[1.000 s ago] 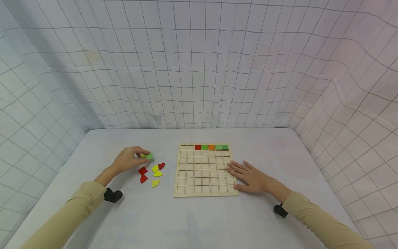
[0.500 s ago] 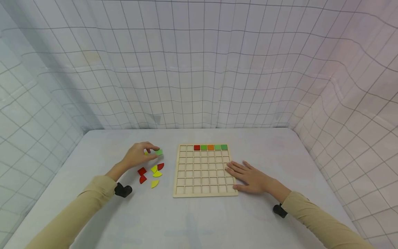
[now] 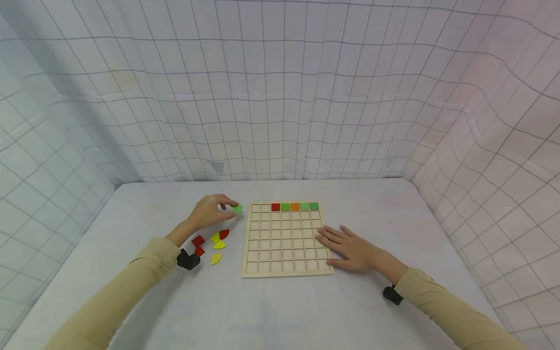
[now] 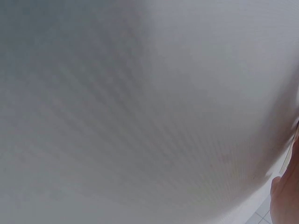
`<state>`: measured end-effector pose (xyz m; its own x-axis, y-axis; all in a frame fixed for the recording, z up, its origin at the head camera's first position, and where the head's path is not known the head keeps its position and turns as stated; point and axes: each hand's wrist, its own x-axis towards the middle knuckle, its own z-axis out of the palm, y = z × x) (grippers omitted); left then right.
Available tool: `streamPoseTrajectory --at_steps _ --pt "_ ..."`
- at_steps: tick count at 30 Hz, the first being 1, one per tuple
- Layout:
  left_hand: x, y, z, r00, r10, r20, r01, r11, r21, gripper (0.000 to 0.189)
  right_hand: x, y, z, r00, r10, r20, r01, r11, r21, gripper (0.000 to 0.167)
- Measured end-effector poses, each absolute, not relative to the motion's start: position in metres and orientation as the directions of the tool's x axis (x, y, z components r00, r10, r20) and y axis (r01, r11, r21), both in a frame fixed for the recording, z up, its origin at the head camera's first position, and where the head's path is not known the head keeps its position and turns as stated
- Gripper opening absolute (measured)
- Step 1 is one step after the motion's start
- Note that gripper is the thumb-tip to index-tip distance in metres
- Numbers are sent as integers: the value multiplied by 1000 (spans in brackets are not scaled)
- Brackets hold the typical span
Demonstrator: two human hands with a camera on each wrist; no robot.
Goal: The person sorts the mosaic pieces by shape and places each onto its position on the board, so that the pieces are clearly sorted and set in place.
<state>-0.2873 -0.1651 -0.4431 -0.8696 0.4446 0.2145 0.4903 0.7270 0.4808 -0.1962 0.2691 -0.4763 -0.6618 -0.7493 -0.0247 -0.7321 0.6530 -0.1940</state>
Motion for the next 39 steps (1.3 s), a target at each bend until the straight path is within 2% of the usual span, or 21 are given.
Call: streamPoseTrajectory --at_steps 4,16,39 --pt "-293 -156 -445 -872 446 201 485 729 483 29 -197 270 -478 -664 -747 -16 -733 655 -185 68" --pt "-299 -127 -446 -888 435 148 446 739 505 30 -197 268 -472 -671 -734 -106 -714 678 -176 70" --pt "-313 -92 -456 -911 400 103 383 723 575 30 -199 270 -477 -659 -746 -91 -727 664 -177 71"
